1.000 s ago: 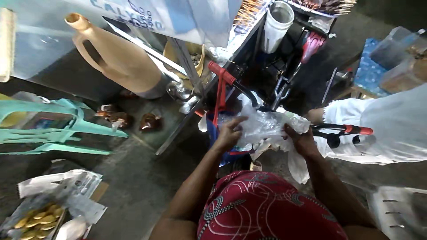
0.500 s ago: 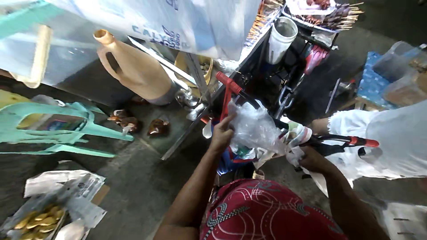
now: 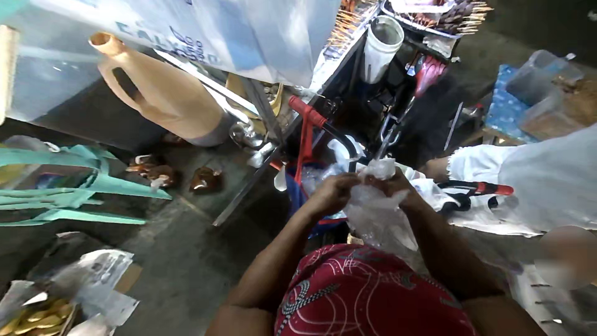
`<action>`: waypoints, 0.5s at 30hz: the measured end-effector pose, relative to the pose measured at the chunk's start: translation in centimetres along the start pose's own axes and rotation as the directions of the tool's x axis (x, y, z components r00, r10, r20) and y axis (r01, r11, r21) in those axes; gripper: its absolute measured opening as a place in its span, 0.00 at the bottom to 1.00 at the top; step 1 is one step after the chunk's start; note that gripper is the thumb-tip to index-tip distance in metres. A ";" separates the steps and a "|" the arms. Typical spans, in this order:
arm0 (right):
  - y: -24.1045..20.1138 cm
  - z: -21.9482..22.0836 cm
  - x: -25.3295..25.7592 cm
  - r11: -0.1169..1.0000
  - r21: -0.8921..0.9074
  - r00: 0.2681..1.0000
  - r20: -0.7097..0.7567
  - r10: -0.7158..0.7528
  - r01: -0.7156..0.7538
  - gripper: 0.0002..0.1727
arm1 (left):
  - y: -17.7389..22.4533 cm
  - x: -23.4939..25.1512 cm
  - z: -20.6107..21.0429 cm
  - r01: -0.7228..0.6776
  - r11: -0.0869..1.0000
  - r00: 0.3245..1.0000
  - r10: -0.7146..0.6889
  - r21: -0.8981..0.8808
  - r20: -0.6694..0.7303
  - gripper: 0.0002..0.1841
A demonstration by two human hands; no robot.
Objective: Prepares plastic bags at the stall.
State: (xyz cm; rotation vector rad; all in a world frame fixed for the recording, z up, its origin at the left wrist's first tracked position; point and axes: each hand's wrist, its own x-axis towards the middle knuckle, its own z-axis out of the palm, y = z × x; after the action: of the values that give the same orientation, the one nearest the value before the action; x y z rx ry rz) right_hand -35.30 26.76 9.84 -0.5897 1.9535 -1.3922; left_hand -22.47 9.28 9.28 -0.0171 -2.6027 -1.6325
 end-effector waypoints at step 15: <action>2.8 -0.4 -0.3 0.819 0.568 0.978 -0.119 0.174 -0.077 0.18 | -2.2 0.0 2.2 0.162 0.981 0.984 -0.153 -0.105 0.088 0.10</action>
State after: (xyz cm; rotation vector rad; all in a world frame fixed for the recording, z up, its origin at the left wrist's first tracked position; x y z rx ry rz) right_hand -35.35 28.15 7.35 -0.0621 1.5408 -1.8666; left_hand -22.71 10.29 6.35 0.1234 -2.6272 -1.8663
